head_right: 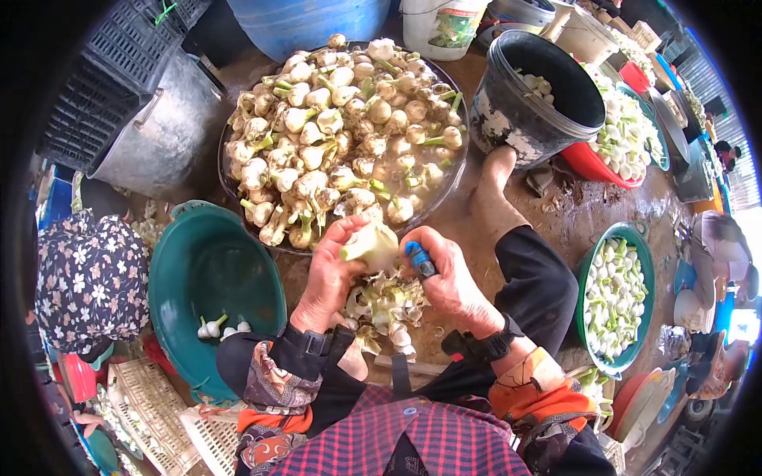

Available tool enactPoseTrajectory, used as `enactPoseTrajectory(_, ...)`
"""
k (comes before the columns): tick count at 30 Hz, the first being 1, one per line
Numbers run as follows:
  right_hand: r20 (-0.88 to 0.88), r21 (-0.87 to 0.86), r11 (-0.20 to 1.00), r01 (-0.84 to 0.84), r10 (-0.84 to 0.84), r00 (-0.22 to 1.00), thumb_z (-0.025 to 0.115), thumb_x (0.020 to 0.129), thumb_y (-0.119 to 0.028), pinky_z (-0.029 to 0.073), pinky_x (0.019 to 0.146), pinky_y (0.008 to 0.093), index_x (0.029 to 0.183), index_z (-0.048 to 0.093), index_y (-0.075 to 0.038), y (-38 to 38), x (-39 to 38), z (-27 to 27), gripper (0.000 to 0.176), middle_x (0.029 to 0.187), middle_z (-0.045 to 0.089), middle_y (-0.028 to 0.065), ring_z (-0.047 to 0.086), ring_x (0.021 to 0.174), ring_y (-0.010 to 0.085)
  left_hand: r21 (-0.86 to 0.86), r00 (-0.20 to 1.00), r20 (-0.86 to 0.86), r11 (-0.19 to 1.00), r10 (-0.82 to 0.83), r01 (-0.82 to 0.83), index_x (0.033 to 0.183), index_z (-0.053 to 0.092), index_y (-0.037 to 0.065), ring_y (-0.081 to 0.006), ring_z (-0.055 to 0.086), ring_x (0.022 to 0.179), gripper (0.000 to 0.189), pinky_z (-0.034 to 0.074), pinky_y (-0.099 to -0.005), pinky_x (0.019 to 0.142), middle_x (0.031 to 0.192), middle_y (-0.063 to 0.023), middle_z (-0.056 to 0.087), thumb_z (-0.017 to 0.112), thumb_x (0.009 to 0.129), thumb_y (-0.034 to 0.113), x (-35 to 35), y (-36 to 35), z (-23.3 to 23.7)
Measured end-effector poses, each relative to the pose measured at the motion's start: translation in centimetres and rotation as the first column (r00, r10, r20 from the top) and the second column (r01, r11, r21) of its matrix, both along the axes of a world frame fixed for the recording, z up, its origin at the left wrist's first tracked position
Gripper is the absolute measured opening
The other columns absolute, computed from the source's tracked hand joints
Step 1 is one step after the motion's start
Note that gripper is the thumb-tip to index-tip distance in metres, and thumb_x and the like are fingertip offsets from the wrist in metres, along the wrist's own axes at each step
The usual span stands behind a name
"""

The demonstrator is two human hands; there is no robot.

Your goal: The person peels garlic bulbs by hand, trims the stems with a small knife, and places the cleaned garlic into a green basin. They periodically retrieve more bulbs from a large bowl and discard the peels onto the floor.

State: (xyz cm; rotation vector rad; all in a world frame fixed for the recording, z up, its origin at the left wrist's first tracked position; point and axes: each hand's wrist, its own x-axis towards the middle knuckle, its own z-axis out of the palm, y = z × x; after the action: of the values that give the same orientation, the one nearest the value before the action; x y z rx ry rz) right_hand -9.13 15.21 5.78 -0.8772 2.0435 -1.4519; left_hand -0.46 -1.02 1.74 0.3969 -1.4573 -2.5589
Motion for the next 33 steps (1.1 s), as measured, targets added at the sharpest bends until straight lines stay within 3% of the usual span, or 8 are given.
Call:
enactPoseTrajectory(7,0.234,-0.266,0.95,0.163,-0.1,0.967,0.057,0.089,-0.012,0.044,0.068,0.0221,0.114,0.05,-0.003,-0.7,1.4,-1.4,0.027,0.089,0.054,-0.0006,0.051,0.078,0.0067,0.379,0.997,0.049,0.922,0.065,-0.079,0.122,0.046,0.0,-0.0187,0.055,0.102,0.041,0.047,-0.0314,0.087,0.115,-0.0108,0.054,0.044,0.081,-0.002,0.2,0.8,-0.5)
enactPoseTrajectory(15,0.575,-0.072,0.872,0.484,-0.36,0.735,0.064,0.082,-0.005,0.045,0.055,0.0195,0.103,0.059,-0.001,-2.6,1.1,-1.8,0.022,0.085,0.061,0.0016,0.054,0.071,0.0059,0.385,0.998,0.006,0.921,0.055,-0.053,0.127,0.04,0.0,-0.0212,0.053,0.108,0.041,0.047,-0.0383,0.091,0.12,-0.0127,0.051,0.043,0.087,0.006,0.0,1.2,-1.4)
enactPoseTrajectory(19,0.367,-0.164,0.836,0.524,-0.442,0.819,0.061,0.077,0.003,0.048,0.059,0.0251,0.087,0.059,-0.002,-2.8,1.7,-4.0,0.011,0.083,0.061,0.0049,0.057,0.072,0.0119,0.295,0.998,-0.053,0.955,0.034,-0.017,0.138,0.026,0.005,-0.0193,0.045,0.114,0.067,0.042,-0.0402,0.094,0.124,-0.0068,0.046,0.062,0.085,0.025,-0.2,2.6,-0.6)
enactPoseTrajectory(22,-0.39,-0.183,0.914,0.363,-0.407,0.826,0.06,0.073,0.006,0.048,0.063,0.0312,0.083,0.056,-0.003,-3.2,2.5,-3.2,0.014,0.08,0.059,0.0088,0.058,0.072,0.0202,0.165,0.99,-0.046,0.979,0.131,-0.122,0.136,0.026,0.002,-0.0151,0.048,0.105,0.076,0.042,-0.0282,0.088,0.117,-0.007,0.048,0.072,0.078,0.018,-0.1,3.2,-1.6)
enactPoseTrajectory(25,0.23,-0.158,0.947,0.279,-0.24,0.943,0.058,0.077,0.002,0.048,0.064,0.0322,0.082,0.055,-0.002,-3.1,3.2,-3.6,0.007,0.08,0.058,0.0086,0.058,0.073,0.0206,0.325,0.936,0.144,0.878,0.32,-0.351,0.113,0.047,0.003,-0.0143,0.055,0.087,0.039,0.046,-0.0289,0.078,0.095,-0.0068,0.056,0.061,0.086,0.028,-0.4,2.0,-2.2)
enactPoseTrajectory(27,0.764,-0.302,0.892,0.336,0.015,0.646,0.049,0.087,-0.006,0.05,0.064,0.0311,0.087,0.055,-0.001,-2.3,2.8,-3.9,0.008,0.082,0.059,0.0058,0.059,0.073,0.017,0.496,0.921,0.201,0.776,0.334,-0.389,0.101,0.054,0.006,-0.0205,0.058,0.085,0.03,0.048,-0.0329,0.073,0.092,-0.0098,0.06,0.048,0.09,0.033,-0.2,1.1,-1.7)
enactPoseTrajectory(30,0.881,-0.381,0.696,0.609,0.074,0.468,0.039,0.089,-0.005,0.053,0.065,0.033,0.097,0.053,-0.002,-0.3,0.6,-1.2,0.016,0.08,0.06,0.0073,0.06,0.068,0.0182,0.621,0.971,-0.055,0.769,0.233,-0.15,0.103,0.059,0.002,-0.0289,0.061,0.092,0.031,0.051,-0.0429,0.078,0.097,-0.0148,0.063,0.05,0.086,0.026,0.7,-1.1,-2.6)
enactPoseTrajectory(33,0.337,0.014,0.999,0.047,-0.049,0.94,0.044,0.084,0.001,0.052,0.072,0.0347,0.108,0.057,-0.002,2.3,-1.5,-3.0,0.028,0.091,0.064,0.0121,0.063,0.08,0.0212,0.57,0.967,-0.056,0.803,0.25,-0.174,0.11,0.057,0.001,-0.0323,0.055,0.105,0.034,0.048,-0.0455,0.086,0.109,-0.0167,0.059,0.05,0.087,0.025,0.2,-0.5,-0.7)
